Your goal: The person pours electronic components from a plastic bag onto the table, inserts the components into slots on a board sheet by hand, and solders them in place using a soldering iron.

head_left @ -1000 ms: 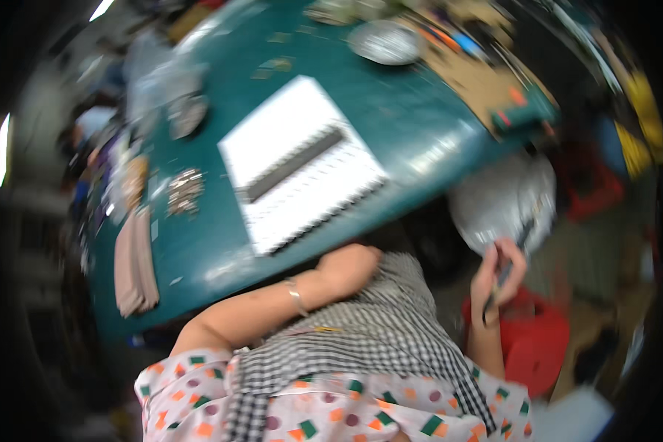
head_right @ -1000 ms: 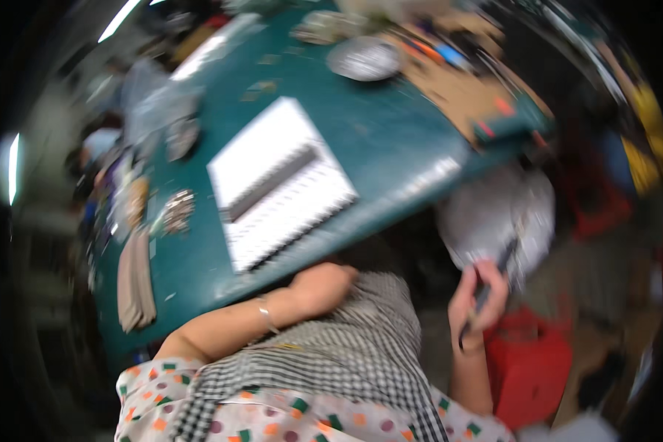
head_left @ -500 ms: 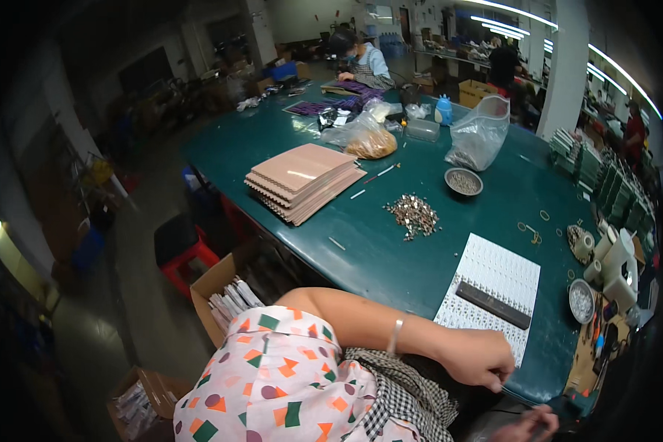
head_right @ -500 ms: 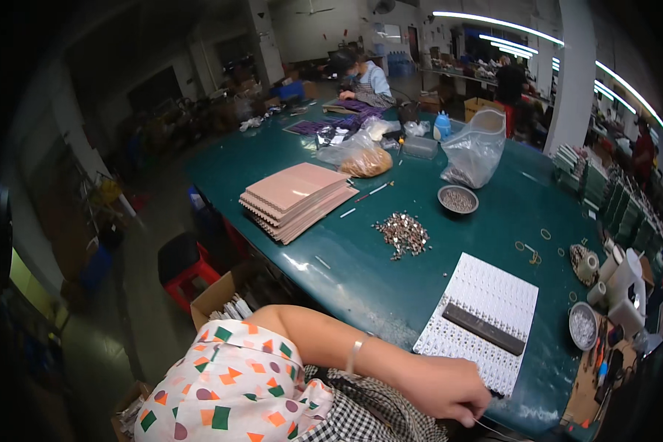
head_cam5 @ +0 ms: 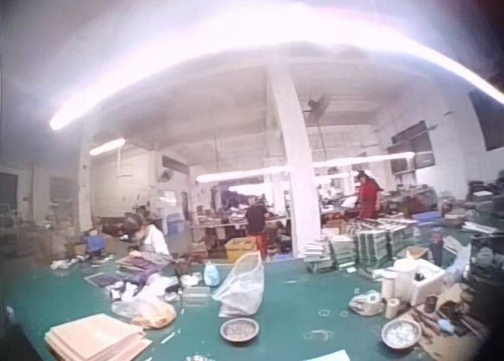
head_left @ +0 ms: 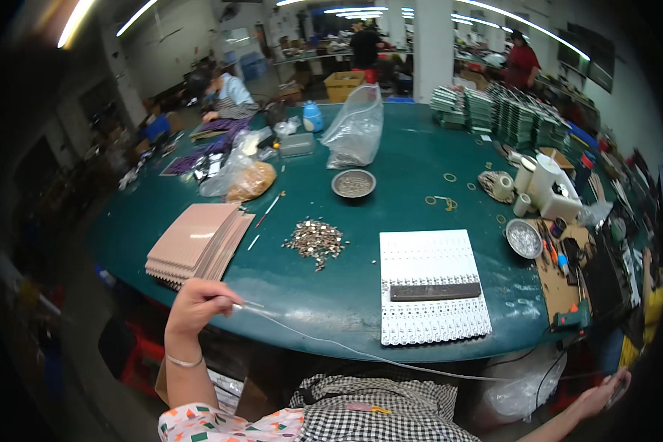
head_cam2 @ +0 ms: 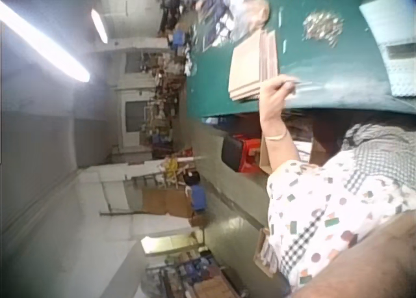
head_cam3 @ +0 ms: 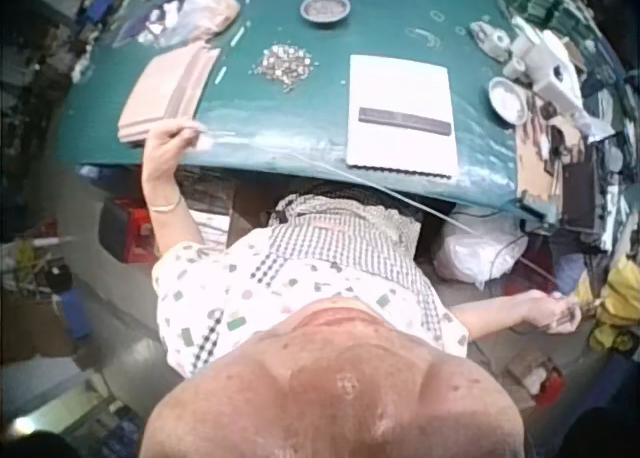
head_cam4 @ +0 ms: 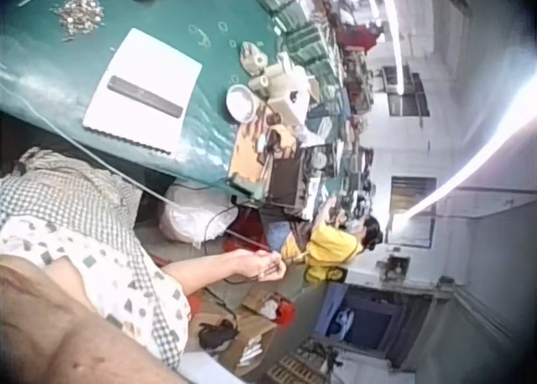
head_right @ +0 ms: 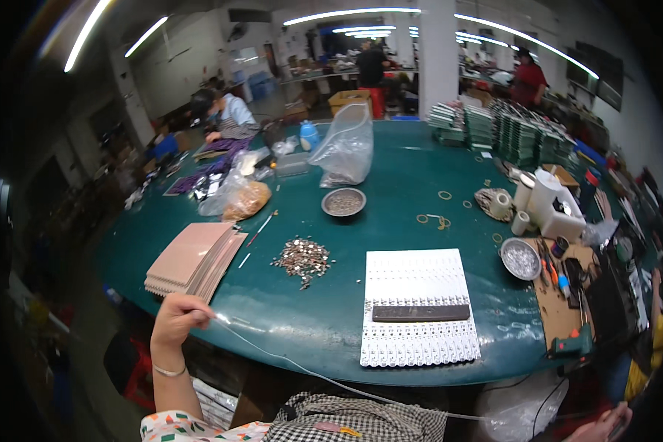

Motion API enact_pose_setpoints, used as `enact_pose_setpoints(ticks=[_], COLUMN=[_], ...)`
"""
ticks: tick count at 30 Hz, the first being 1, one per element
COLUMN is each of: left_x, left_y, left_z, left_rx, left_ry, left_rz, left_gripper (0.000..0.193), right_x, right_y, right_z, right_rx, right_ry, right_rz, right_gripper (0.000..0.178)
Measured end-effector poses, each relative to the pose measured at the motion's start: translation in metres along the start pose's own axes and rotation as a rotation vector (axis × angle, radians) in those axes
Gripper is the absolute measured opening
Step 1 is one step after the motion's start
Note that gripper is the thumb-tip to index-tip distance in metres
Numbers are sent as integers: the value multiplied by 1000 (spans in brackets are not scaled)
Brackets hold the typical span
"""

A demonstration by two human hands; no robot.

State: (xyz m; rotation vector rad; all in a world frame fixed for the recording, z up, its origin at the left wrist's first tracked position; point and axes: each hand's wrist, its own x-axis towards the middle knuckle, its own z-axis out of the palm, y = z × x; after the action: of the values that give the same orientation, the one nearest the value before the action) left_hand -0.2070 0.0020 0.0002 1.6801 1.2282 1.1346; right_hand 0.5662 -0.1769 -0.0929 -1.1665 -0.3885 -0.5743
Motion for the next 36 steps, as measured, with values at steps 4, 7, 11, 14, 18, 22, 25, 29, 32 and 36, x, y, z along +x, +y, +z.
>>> enact_pose_setpoints(ticks=[4,7,11,14,18,22,25,29,32,36], left_x=[5,21,48,77,101,111,114,131,142,158], left_y=[-30,-11,36,42,46,50,60,49,39,26], left_z=[-24,-36,-17,-5,56,146,196,236,263,294], left_rx=[-760,-1340,-1417,-1527,-896,-377,-48,81,139,124], left_ry=[296,80,375,-177,-24,-50,-186,-272,-347,-410], left_rz=[291,573,561,509,396,306,157,71,150,311], left_gripper=[13,12,11,16,20,19,2,5,6,5], right_x=[-84,-109,-118,-123,-142,-153,-154,-149,-148,-163], right_y=[-56,-54,-59,-54,-24,22,48,49,56,36], right_z=[16,11,50,98,187,258,290,315,319,316], right_rx=[-129,-183,-128,10,36,-62,-487,-603,-423,-408], right_ry=[-183,-545,-626,-712,-804,-800,-864,-951,-1024,-1176], right_rz=[-119,176,299,434,524,458,119,24,102,16], right_gripper=[7,17,51,45,34,30,31,29,26,25])
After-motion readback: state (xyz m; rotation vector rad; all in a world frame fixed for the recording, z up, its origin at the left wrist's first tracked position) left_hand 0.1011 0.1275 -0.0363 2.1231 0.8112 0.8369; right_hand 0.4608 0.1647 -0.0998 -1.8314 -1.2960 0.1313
